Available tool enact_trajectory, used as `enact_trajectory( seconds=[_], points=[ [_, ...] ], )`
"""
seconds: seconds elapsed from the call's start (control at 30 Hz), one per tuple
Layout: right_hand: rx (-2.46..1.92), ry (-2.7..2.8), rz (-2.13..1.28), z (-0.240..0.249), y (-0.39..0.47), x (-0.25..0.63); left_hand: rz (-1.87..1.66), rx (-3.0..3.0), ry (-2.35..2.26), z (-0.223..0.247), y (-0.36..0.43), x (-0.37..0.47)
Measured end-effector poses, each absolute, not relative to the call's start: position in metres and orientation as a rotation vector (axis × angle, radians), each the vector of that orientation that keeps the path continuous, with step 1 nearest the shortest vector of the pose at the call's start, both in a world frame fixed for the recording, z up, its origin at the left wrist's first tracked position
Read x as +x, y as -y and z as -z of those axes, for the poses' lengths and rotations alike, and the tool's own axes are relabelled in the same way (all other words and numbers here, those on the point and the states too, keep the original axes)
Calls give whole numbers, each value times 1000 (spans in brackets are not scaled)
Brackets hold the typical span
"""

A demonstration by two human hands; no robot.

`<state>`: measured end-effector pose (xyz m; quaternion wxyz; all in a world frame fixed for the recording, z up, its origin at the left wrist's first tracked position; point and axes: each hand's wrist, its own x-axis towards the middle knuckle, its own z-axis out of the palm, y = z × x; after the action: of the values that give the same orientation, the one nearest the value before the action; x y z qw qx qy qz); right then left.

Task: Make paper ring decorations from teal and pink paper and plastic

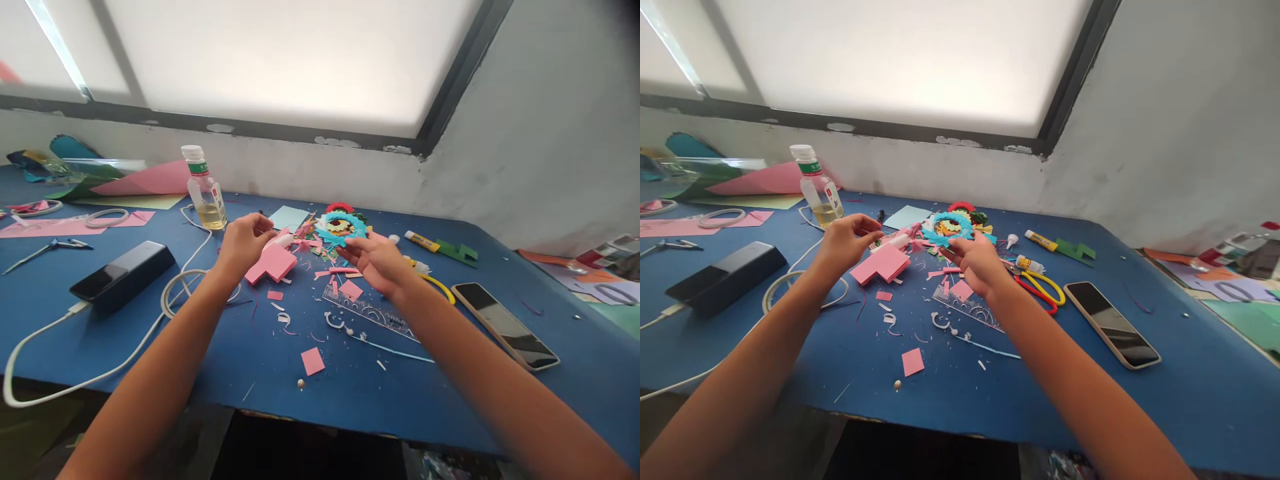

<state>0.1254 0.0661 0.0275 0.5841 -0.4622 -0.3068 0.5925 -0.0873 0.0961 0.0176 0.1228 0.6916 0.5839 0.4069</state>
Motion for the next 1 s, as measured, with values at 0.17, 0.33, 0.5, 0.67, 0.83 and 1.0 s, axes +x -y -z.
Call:
enact_trajectory(
  seconds=[0.17, 0.33, 0.5, 0.67, 0.83, 1.0],
  points=[
    [-1104, 508, -1302, 9, -50, 102, -1178, 2015, -1647, -13, -96, -86],
    [-1086, 352, -1290, 29, -12, 87, -1033, 2084, -1524, -5, -88, -72],
    [-1017, 246, -1281, 32, 19, 68, -836, 2171, -1379, 4, -82, -58],
    [-1005, 187, -1335, 31, 35, 59, -544, 2263, -1239, 13, -74, -45],
    [-1020, 230, -1415, 23, 51, 63, -311, 2301, -1158, 21, -71, -39],
    [-1099, 343, -1575, 10, 80, 80, -319, 2291, -1140, 22, -72, -40]
  ],
)
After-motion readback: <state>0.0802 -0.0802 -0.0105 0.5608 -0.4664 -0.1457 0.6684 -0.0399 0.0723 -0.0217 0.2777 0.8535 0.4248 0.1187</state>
